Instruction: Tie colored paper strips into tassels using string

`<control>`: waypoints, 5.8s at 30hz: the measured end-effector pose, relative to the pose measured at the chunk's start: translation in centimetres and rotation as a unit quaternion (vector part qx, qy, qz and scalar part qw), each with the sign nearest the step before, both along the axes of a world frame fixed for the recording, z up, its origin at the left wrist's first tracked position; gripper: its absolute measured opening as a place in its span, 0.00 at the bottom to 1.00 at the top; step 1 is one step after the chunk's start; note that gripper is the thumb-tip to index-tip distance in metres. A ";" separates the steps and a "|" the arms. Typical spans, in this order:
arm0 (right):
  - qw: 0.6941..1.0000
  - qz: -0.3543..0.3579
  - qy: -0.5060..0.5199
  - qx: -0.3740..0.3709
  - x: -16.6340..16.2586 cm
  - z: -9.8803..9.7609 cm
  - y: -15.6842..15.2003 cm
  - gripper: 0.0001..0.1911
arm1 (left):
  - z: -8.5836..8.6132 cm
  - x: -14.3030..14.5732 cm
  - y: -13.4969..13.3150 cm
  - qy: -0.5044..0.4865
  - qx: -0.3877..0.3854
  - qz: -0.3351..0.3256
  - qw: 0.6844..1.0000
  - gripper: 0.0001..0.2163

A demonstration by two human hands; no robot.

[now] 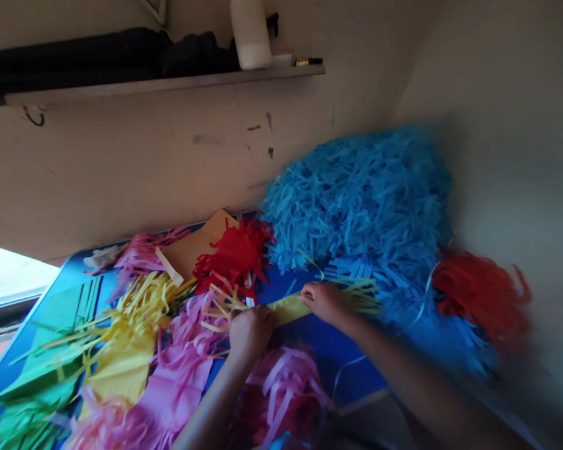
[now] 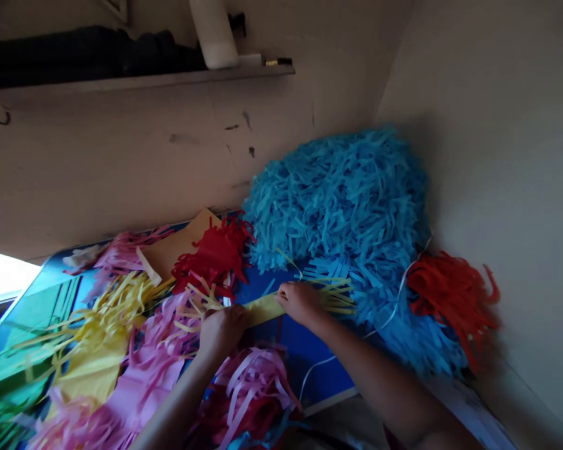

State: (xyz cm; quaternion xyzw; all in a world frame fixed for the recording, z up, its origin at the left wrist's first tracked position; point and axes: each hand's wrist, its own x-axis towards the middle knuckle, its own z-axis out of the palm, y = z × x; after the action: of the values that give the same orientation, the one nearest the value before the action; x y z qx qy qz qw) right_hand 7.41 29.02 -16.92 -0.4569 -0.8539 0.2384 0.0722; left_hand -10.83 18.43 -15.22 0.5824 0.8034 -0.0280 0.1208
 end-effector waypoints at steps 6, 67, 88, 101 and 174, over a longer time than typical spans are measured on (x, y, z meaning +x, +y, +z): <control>1.000 -0.006 -0.005 0.004 -0.1 -0.4 0.1 0.07 | -0.5 -0.4 0.1 -0.007 -0.008 -0.007 1.000 0.14; 0.987 0.072 -0.037 0.137 0.0 1.9 1.2 0.07 | 0.9 -1.3 0.1 0.043 0.147 -0.130 0.979 0.11; 0.947 0.254 0.032 0.193 -2.6 0.3 0.9 0.11 | -0.4 -1.6 0.1 0.041 0.224 -0.185 0.956 0.11; 0.981 0.161 0.065 0.091 0.5 -1.7 4.2 0.06 | -3.0 -4.8 -1.0 -0.046 0.225 -0.088 0.969 0.08; 0.987 0.121 0.008 0.108 -1.2 -0.1 4.1 0.04 | -0.6 -2.5 1.2 0.013 0.172 -0.135 0.976 0.09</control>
State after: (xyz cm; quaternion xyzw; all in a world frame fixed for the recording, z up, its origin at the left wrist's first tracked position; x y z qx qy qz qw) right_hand 6.17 33.14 -17.03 -0.3376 -0.9231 0.1554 0.0985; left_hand -13.30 19.64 -15.85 0.6968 0.7119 0.0872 0.0036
